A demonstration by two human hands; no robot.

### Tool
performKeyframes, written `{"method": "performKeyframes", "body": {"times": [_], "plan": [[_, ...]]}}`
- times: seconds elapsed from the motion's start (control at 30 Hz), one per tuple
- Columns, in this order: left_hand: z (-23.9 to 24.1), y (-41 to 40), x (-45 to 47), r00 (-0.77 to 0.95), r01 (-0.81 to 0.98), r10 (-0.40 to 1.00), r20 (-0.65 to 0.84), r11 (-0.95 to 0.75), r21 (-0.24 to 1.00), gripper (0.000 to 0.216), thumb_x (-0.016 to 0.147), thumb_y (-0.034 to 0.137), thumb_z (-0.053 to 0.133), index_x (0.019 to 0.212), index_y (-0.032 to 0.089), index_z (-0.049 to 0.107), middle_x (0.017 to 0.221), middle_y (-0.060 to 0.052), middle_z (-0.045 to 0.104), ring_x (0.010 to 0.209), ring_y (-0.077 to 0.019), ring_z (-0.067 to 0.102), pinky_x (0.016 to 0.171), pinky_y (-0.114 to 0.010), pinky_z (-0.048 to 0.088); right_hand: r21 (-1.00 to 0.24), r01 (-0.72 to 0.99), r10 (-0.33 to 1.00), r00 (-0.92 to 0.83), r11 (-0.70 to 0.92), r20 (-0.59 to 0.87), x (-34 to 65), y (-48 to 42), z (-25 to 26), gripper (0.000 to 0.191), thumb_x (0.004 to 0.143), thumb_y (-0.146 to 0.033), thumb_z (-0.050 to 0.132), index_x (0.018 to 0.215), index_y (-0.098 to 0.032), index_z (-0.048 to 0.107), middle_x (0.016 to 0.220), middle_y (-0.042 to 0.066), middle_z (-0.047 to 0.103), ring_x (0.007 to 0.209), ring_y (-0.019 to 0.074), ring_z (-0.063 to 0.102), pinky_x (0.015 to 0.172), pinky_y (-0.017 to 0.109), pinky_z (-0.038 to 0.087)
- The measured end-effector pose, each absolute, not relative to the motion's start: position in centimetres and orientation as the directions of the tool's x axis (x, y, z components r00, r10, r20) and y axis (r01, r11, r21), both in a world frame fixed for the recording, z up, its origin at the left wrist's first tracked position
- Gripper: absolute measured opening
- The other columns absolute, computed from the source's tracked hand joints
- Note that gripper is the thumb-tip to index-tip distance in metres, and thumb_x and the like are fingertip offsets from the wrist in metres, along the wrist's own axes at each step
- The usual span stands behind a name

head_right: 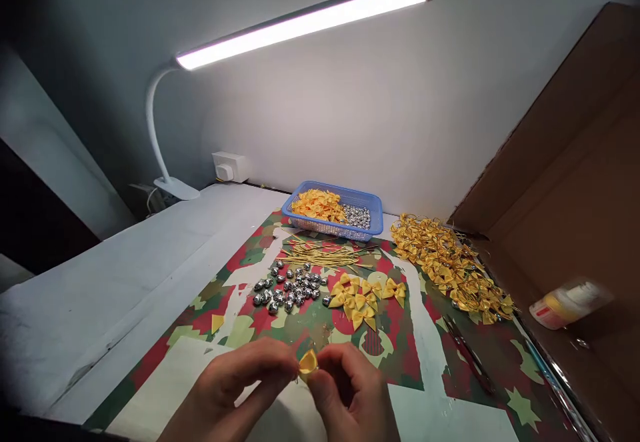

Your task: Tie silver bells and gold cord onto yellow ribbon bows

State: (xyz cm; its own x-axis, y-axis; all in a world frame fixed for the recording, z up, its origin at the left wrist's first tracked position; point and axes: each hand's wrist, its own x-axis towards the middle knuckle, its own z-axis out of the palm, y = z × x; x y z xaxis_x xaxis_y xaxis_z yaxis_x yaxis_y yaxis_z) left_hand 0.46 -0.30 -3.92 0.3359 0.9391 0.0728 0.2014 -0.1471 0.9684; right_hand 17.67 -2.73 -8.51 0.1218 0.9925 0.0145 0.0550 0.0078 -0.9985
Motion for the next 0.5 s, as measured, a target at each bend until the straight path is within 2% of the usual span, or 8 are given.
{"method": "performKeyframes", "body": {"times": [0.1,0.2,0.3,0.33,0.4,0.5], "plan": [[-4.5,-0.2,0.5,0.352,0.012,0.932,-0.081,0.082,0.997,0.017,0.087,0.034,0.073,0.079,0.02,0.078,0.076,-0.002,0.073,0.074,-0.0182,0.064,0.071,-0.024,0.05,-0.988,0.125,0.992,0.077,0.089,0.1,17.3,-2.6,-8.9,0.039,0.089,-0.056,0.062,0.075,-0.021,0.071,0.067,-0.001,0.055,0.061,0.0128,0.047,0.056,0.023,0.034],[-5.1,0.2,0.5,0.397,-0.196,0.891,-0.221,0.317,0.928,0.014,0.08,0.032,0.082,0.079,0.018,0.079,0.072,0.0,0.073,0.071,-0.0145,0.062,0.07,-0.022,0.05,-0.967,0.2,0.976,0.112,0.16,0.184,16.9,-2.8,-9.4,0.035,0.092,-0.05,0.06,0.074,-0.022,0.069,0.065,-0.001,0.057,0.059,0.013,0.049,0.055,0.023,0.035],[-5.5,0.5,0.5,0.395,-0.258,0.881,-0.26,0.378,0.889,0.015,0.079,0.032,0.083,0.079,0.018,0.077,0.068,0.002,0.071,0.067,-0.0119,0.061,0.067,-0.02,0.049,-0.954,0.243,0.962,0.162,0.178,0.22,17.2,-2.7,-9.9,0.032,0.091,-0.049,0.062,0.074,-0.022,0.069,0.065,-0.001,0.06,0.059,0.0135,0.053,0.055,0.022,0.039],[-5.5,0.6,0.4,0.379,-0.225,0.892,-0.246,0.346,0.911,0.015,0.08,0.032,0.081,0.08,0.018,0.076,0.069,0.002,0.072,0.067,-0.0123,0.062,0.067,-0.02,0.049,-0.952,0.248,0.957,0.181,0.179,0.227,17.4,-2.6,-9.9,0.031,0.091,-0.049,0.062,0.079,-0.022,0.071,0.07,0.001,0.063,0.064,0.0146,0.057,0.059,0.021,0.043],[-5.6,0.6,0.4,0.335,-0.038,0.924,-0.186,0.21,0.977,0.014,0.085,0.032,0.075,0.084,0.018,0.076,0.074,0.0,0.074,0.071,-0.0149,0.064,0.067,-0.022,0.05,-0.962,0.22,0.944,0.249,0.161,0.215,18.0,-2.8,-9.5,0.03,0.092,-0.05,0.062,0.09,-0.023,0.074,0.083,0.003,0.069,0.071,0.0154,0.062,0.063,0.02,0.048],[-5.7,0.7,0.4,0.309,0.275,0.947,-0.09,0.002,0.961,0.019,0.091,0.033,0.063,0.088,0.018,0.075,0.082,-0.004,0.077,0.077,-0.0208,0.069,0.067,-0.026,0.052,-0.994,0.031,0.926,0.363,0.101,0.106,18.1,-3.9,-8.0,0.027,0.095,-0.049,0.062,0.1,-0.026,0.076,0.085,0.003,0.069,0.051,0.0087,0.055,0.048,0.018,0.044]]}}
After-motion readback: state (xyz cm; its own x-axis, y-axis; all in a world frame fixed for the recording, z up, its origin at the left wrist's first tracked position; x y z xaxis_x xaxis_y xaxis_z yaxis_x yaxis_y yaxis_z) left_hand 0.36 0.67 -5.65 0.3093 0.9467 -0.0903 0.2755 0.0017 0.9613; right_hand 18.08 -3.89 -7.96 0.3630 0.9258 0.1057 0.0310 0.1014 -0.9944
